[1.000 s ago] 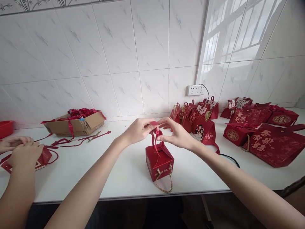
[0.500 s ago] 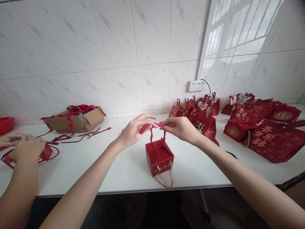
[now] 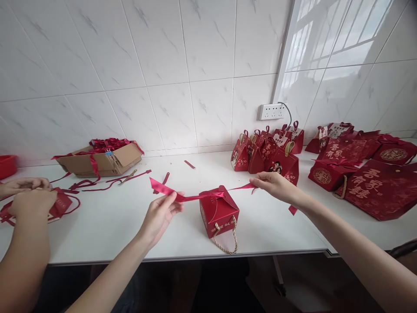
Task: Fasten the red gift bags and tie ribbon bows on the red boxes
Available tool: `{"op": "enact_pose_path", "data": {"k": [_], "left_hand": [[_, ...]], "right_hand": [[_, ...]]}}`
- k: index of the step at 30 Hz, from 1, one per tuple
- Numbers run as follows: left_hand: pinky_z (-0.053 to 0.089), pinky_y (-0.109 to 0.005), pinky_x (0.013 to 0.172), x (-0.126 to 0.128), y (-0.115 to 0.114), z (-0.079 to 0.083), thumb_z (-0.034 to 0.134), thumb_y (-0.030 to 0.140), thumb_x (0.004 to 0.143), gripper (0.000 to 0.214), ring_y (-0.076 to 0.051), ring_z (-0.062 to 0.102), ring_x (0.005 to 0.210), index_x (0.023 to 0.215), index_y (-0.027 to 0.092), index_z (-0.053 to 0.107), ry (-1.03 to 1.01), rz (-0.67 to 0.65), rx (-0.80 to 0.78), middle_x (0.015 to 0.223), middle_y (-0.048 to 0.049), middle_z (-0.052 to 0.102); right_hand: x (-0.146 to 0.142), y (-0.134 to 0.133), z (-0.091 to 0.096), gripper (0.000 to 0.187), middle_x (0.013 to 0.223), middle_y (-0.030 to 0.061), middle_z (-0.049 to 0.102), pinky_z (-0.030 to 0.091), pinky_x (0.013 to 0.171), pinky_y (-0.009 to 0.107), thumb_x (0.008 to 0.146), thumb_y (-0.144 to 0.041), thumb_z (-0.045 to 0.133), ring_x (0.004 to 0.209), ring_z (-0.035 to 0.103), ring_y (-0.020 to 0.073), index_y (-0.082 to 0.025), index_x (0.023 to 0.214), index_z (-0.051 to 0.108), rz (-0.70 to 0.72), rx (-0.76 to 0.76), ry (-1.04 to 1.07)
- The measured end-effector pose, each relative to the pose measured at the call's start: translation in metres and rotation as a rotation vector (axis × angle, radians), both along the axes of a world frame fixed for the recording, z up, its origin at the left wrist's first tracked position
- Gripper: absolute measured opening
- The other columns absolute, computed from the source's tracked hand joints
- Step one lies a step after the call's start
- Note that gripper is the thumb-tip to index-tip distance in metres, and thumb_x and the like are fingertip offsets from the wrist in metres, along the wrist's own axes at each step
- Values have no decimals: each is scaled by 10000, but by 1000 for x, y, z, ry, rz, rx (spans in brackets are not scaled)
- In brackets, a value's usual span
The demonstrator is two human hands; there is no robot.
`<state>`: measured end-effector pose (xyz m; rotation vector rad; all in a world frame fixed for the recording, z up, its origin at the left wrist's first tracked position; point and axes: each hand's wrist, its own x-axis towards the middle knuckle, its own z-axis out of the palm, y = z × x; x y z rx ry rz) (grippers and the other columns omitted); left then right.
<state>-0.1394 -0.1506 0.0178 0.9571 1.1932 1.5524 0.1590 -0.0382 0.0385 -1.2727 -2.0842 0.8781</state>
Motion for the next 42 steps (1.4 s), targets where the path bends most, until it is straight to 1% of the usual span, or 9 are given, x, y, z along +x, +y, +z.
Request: {"op": "enact_pose_path", "data": {"k": [6, 9, 16, 21, 29, 34, 38, 40, 42], "left_hand": [[451, -279, 584, -3, -13, -16, 735, 429, 652, 341, -146, 523, 591, 541, 133, 607, 90, 60, -158, 570, -34, 562], [432, -268, 571, -8, -13, -21, 726, 461, 644, 378, -128, 486, 551, 507, 129, 607, 139, 61, -199, 505, -10, 492], [426, -242, 603, -22, -6, -36, 722, 446, 649, 357, -107, 453, 556, 495, 150, 597, 58, 51, -172, 507, 20, 424], [430, -243, 615, -28, -5, -43, 730, 439, 636, 362, -114, 459, 565, 470, 157, 574, 70, 48, -191, 514, 11, 445], [440, -256, 637, -34, -14, -44, 708, 430, 667, 369, -130, 478, 586, 471, 161, 550, 116, 48, -206, 539, -4, 461], [445, -254, 617, -40, -22, -42, 730, 435, 643, 387, -133, 475, 579, 454, 161, 533, 122, 58, -224, 520, 3, 428], [451, -251, 602, -42, -21, -40, 751, 425, 617, 380, -132, 466, 584, 462, 162, 525, 88, 108, -220, 538, 1, 450], [452, -251, 604, -41, -18, -42, 755, 426, 608, 387, -131, 468, 583, 463, 162, 513, 97, 118, -226, 546, 3, 454], [435, -243, 577, -41, -15, -45, 736, 457, 620, 394, -123, 457, 556, 477, 161, 519, 156, 92, -252, 532, 13, 438]], "right_hand": [[17, 13, -17, 561, 559, -26, 368, 302, 471, 243, 668, -739, 506, 524, 355, 109, -184, 588, 488, -29, -129, 52], [22, 13, -20, 571, 542, -37, 345, 283, 486, 246, 631, -744, 546, 520, 326, 101, -178, 577, 501, -24, -155, 32], [31, 16, -30, 598, 542, -34, 367, 294, 500, 245, 611, -768, 541, 528, 346, 106, -171, 610, 537, -57, -189, -8], [37, 22, -36, 605, 546, -28, 380, 301, 491, 242, 595, -777, 545, 528, 355, 105, -174, 566, 502, -70, -167, -12], [47, 37, -51, 544, 576, -8, 438, 319, 511, 261, 669, -715, 544, 571, 408, 134, -176, 609, 570, -22, -129, -75], [49, 41, -47, 553, 619, 8, 500, 367, 565, 287, 642, -727, 558, 616, 456, 158, -176, 622, 598, 2, -133, -104], [47, 38, -40, 521, 686, 31, 564, 415, 691, 331, 648, -701, 575, 707, 519, 194, -182, 617, 603, 29, -107, -118], [49, 36, -43, 495, 725, 42, 597, 427, 723, 340, 663, -676, 579, 744, 538, 206, -185, 612, 612, 57, -96, -126], [52, 35, -49, 476, 722, 46, 618, 443, 680, 327, 659, -659, 592, 724, 551, 205, -188, 604, 628, 87, -127, -155]]}}
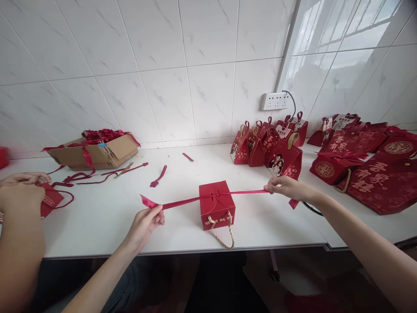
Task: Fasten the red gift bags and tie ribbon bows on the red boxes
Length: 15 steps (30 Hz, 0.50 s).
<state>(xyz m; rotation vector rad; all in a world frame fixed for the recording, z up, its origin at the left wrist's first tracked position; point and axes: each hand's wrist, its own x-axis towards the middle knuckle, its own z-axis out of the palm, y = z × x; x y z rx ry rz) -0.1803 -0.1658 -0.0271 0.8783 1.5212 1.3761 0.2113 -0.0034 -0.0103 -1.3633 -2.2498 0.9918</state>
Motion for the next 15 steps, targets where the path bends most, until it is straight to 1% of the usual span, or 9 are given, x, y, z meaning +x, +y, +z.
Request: {"op": "enact_pose_path", "data": {"k": [3, 5, 6, 7, 9, 10, 11, 13, 15], "left_hand": [[324, -220, 445, -7, 1, 6, 653, 543, 672, 420, -101, 391, 457, 526, 157, 579, 198, -163, -180, 490, 19, 426], [216, -222, 388, -15, -1, 21, 646, 564, 658, 445, -106, 374, 402, 501, 150, 600, 398, -324, -391, 463, -10, 473], [180, -227, 380, -18, -2, 32, 679, 553, 622, 440, -117, 383, 385, 462, 152, 591, 511, -367, -477, 450, -28, 498], [173, -231, 383, -19, -2, 43, 724, 524, 575, 427, -126, 394, 375, 417, 160, 565, 634, -346, -503, 434, -35, 510], [185, -238, 400, -12, 1, 65, 772, 485, 512, 418, -132, 391, 369, 381, 183, 514, 841, -172, -375, 417, -16, 503], [210, -239, 417, -4, 5, 73, 751, 498, 543, 401, -140, 411, 393, 410, 191, 531, 895, -116, -258, 442, -11, 516], [251, -238, 446, 7, 10, 78, 718, 506, 594, 352, -157, 467, 455, 485, 198, 586, 905, -119, -143, 514, -17, 565], [330, -231, 537, 31, 23, 78, 648, 520, 676, 305, -193, 569, 656, 693, 216, 669, 815, -278, 1, 747, -32, 659], [345, -236, 582, 51, 37, 68, 568, 549, 738, 350, -192, 560, 689, 728, 211, 655, 690, -479, -19, 754, -23, 648]], "right_hand": [[5, -3, -5, 457, 627, 35, 605, 428, 546, 292, 648, -642, 609, 615, 548, 186, -187, 616, 650, 44, -109, -109], [4, -6, -1, 458, 635, 38, 615, 426, 539, 292, 667, -641, 594, 612, 558, 190, -189, 679, 668, 33, -100, -141], [0, -8, 5, 463, 683, 47, 636, 438, 570, 301, 683, -642, 579, 651, 576, 202, -191, 722, 673, 14, -59, -129], [-6, -11, 11, 468, 754, 60, 658, 451, 619, 313, 703, -642, 560, 712, 593, 217, -193, 766, 676, -5, -4, -97], [-24, -17, 25, 475, 891, 79, 673, 455, 717, 331, 745, -633, 519, 835, 604, 237, -192, 838, 669, -6, 81, -25], [-35, -21, 32, 473, 929, 82, 672, 450, 744, 331, 765, -623, 500, 867, 602, 235, -190, 865, 662, 37, 93, 6], [-46, -24, 38, 468, 942, 81, 670, 447, 745, 326, 778, -614, 493, 869, 601, 227, -187, 886, 654, 100, 77, 20], [-68, -30, 45, 453, 896, 72, 670, 443, 694, 306, 764, -604, 526, 805, 598, 204, -177, 872, 632, 203, 27, 32], [-83, -34, 46, 437, 830, 60, 669, 430, 629, 285, 726, -598, 583, 728, 587, 180, -171, 819, 600, 234, -24, 32]]}}
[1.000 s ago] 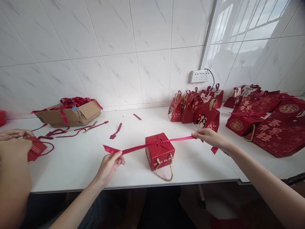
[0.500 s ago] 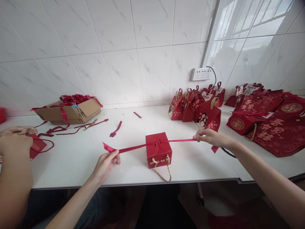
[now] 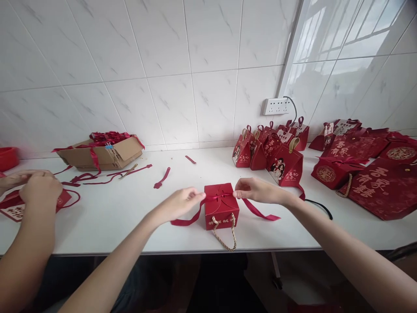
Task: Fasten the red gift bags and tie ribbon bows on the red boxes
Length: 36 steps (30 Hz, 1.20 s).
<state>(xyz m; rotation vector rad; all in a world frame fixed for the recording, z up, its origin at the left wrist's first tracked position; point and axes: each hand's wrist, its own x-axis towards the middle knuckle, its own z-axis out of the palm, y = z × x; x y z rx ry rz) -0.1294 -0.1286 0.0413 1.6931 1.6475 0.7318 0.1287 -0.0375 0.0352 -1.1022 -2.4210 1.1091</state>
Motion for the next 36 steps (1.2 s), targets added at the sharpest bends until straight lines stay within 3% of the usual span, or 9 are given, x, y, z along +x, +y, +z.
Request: {"op": "enact_pose_path", "data": {"k": [5, 9, 15, 20, 24, 27, 33, 36], "left_hand": [[353, -251, 590, 9, 17, -26, 585, 537, 734, 372, -153, 496, 634, 650, 175, 583, -302, -125, -217, 671, -20, 564], [326, -233, 547, 2, 18, -30, 626, 494, 732, 358, -108, 464, 571, 641, 168, 510, -457, -119, -287, 612, 7, 496], [183, -216, 468, -1, 20, -37, 641, 476, 745, 457, -44, 219, 455, 585, 184, 328, -611, -152, -318, 554, 77, 238], [232, -217, 475, 3, 22, -56, 667, 472, 716, 462, -55, 262, 468, 558, 174, 352, -732, -151, -220, 541, 65, 289], [306, -224, 514, 5, 24, -67, 661, 511, 703, 476, -74, 364, 505, 562, 177, 353, -774, -149, -195, 565, 45, 396], [312, -226, 519, 4, 26, -68, 677, 490, 695, 480, -82, 388, 517, 564, 180, 336, -776, -164, -198, 569, 37, 422], [250, -222, 493, 9, 22, -62, 649, 439, 732, 445, -66, 304, 491, 542, 173, 348, -711, -128, -156, 538, 55, 344], [289, -228, 527, 11, 20, -59, 616, 430, 759, 399, -76, 345, 519, 550, 168, 399, -623, -107, -86, 552, 46, 360]], "right_hand": [[-6, -2, -9, 417, 703, 58, 674, 437, 621, 278, 741, -578, 588, 686, 609, 171, -164, 704, 560, 6, -190, 18], [-2, -4, -13, 433, 778, 74, 685, 475, 713, 295, 805, -555, 515, 744, 619, 168, -150, 677, 596, 49, -247, 82], [2, -2, -13, 481, 723, 61, 642, 458, 768, 311, 839, -557, 452, 733, 603, 161, -144, 649, 608, 74, -279, 171], [3, 3, -35, 433, 678, 37, 588, 430, 771, 305, 818, -519, 508, 720, 567, 153, -168, 565, 515, 85, -432, 373], [3, 5, -57, 441, 603, -16, 475, 389, 736, 288, 831, -519, 486, 642, 482, 119, -179, 552, 469, 111, -433, 454], [5, 8, -65, 444, 610, -19, 475, 366, 710, 277, 837, -519, 489, 624, 451, 111, -175, 556, 482, 153, -406, 463], [15, 6, -53, 404, 664, 21, 577, 388, 719, 282, 825, -503, 537, 673, 524, 127, -152, 627, 564, 199, -466, 421], [17, -4, -34, 374, 674, 27, 600, 383, 640, 263, 804, -504, 565, 623, 499, 116, -147, 694, 588, 121, -354, 364]]}}
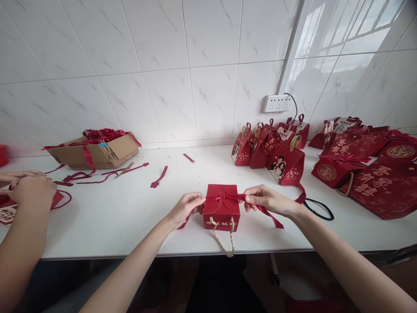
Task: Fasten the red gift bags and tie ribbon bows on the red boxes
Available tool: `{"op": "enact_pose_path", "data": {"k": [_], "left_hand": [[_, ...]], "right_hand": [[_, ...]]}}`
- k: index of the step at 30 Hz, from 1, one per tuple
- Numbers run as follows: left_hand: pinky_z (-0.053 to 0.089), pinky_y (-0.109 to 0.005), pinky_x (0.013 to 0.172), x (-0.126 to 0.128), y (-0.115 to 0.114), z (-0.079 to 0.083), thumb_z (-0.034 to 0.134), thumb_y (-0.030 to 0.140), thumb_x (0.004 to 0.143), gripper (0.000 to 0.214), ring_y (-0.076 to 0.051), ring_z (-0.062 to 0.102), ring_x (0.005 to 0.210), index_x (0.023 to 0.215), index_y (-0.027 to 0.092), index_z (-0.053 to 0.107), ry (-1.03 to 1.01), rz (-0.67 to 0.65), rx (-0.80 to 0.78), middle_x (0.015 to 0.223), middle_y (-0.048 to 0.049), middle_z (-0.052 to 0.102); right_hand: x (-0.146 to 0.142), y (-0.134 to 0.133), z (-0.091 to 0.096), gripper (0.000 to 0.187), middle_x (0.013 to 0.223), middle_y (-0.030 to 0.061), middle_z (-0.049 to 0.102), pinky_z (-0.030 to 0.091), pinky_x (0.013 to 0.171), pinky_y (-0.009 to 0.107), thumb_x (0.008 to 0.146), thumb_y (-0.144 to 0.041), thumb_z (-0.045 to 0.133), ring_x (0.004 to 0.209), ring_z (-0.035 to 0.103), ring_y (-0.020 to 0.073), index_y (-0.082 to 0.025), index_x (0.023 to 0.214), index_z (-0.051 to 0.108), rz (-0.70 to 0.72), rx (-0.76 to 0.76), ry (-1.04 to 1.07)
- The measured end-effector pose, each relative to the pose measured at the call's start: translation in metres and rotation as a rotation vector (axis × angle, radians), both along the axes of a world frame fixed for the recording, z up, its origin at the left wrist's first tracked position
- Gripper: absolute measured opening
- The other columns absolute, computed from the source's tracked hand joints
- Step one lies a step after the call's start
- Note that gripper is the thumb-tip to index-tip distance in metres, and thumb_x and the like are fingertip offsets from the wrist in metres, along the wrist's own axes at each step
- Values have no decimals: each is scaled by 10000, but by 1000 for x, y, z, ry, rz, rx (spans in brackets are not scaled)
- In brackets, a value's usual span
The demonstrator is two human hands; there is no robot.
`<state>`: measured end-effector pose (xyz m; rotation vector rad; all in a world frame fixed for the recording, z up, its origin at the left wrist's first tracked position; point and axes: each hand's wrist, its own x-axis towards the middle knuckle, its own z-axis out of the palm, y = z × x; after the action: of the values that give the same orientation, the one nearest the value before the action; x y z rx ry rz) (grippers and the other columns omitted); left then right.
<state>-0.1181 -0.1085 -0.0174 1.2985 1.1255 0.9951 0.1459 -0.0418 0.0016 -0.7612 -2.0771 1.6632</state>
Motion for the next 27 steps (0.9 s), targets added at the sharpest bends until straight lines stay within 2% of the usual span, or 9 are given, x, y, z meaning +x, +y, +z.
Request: {"op": "enact_pose_path", "data": {"k": [2, 4, 5, 7, 8, 10, 14, 22, 27], "left_hand": [[380, -250, 646, -2, 1, 2, 611, 470, 755, 326, -125, 494, 683, 683, 169, 511, 91, -2, 104, 702, -3, 504], [409, -328, 859, -5, 4, 5, 663, 527, 690, 487, -236, 498, 1075, 1022, 193, 539, 169, -51, 214, 1113, -93, 542], [370, -381, 961, -6, 6, 6, 704, 541, 639, 698, -281, 374, 1251, 1203, 216, 452, 200, -93, 242, 1323, -121, 425], [246, -455, 1083, -7, 8, 10, 769, 526, 561, 1054, -315, 120, 1393, 1404, 252, 198, 283, -196, 238, 1517, -119, 131], [203, -468, 1107, -6, 9, 13, 791, 500, 540, 1149, -320, 70, 1404, 1434, 257, 111, 337, -235, 224, 1536, -112, 57], [188, -470, 1121, -2, 9, 17, 806, 444, 539, 1208, -328, 102, 1400, 1450, 258, 35, 422, -267, 207, 1539, -110, 63], [301, -440, 1081, 5, 8, 22, 763, 347, 586, 1064, -315, 300, 1328, 1438, 243, 134, 526, -236, 242, 1476, -111, 254], [360, -429, 1041, 5, 18, 15, 704, 294, 621, 886, -290, 452, 1210, 1382, 216, 257, 470, -156, 276, 1363, -116, 406], [292, -454, 1081, 1, 19, 14, 760, 384, 610, 1015, -325, 256, 1353, 1421, 265, 161, 381, -163, 184, 1485, -121, 235]], "right_hand": [[-2, -8, 12, 363, 681, 19, 589, 381, 606, 257, 802, -509, 560, 617, 498, 118, -155, 726, 588, -108, 102, -65], [-9, -15, 18, 341, 732, 21, 588, 408, 618, 266, 809, -499, 545, 640, 518, 127, -165, 755, 586, -208, 225, -121], [-13, -17, 20, 324, 788, 31, 592, 431, 648, 276, 816, -484, 536, 677, 537, 136, -168, 763, 588, -243, 296, -132], [-22, -21, 19, 285, 954, 65, 589, 468, 740, 300, 831, -441, 519, 808, 571, 162, -173, 779, 600, -274, 409, -117], [-25, -23, 17, 266, 1050, 81, 572, 475, 788, 309, 839, -418, 510, 891, 574, 176, -176, 790, 608, -270, 436, -98], [-30, -24, 14, 236, 1199, 96, 524, 485, 831, 320, 849, -378, 496, 1003, 564, 195, -182, 805, 619, -243, 442, -86], [-30, -18, 12, 197, 1364, 104, 442, 481, 850, 372, 848, -331, 500, 1044, 572, 226, -185, 807, 626, -246, 427, -147], [-32, 4, 6, 250, 1210, 105, 555, 447, 875, 397, 829, -372, 515, 998, 580, 232, -164, 726, 608, -288, 305, -48], [-30, 4, 6, 348, 1256, 109, 546, 452, 884, 374, 819, -463, 544, 957, 604, 216, -152, 663, 557, -247, 99, 70]]}}
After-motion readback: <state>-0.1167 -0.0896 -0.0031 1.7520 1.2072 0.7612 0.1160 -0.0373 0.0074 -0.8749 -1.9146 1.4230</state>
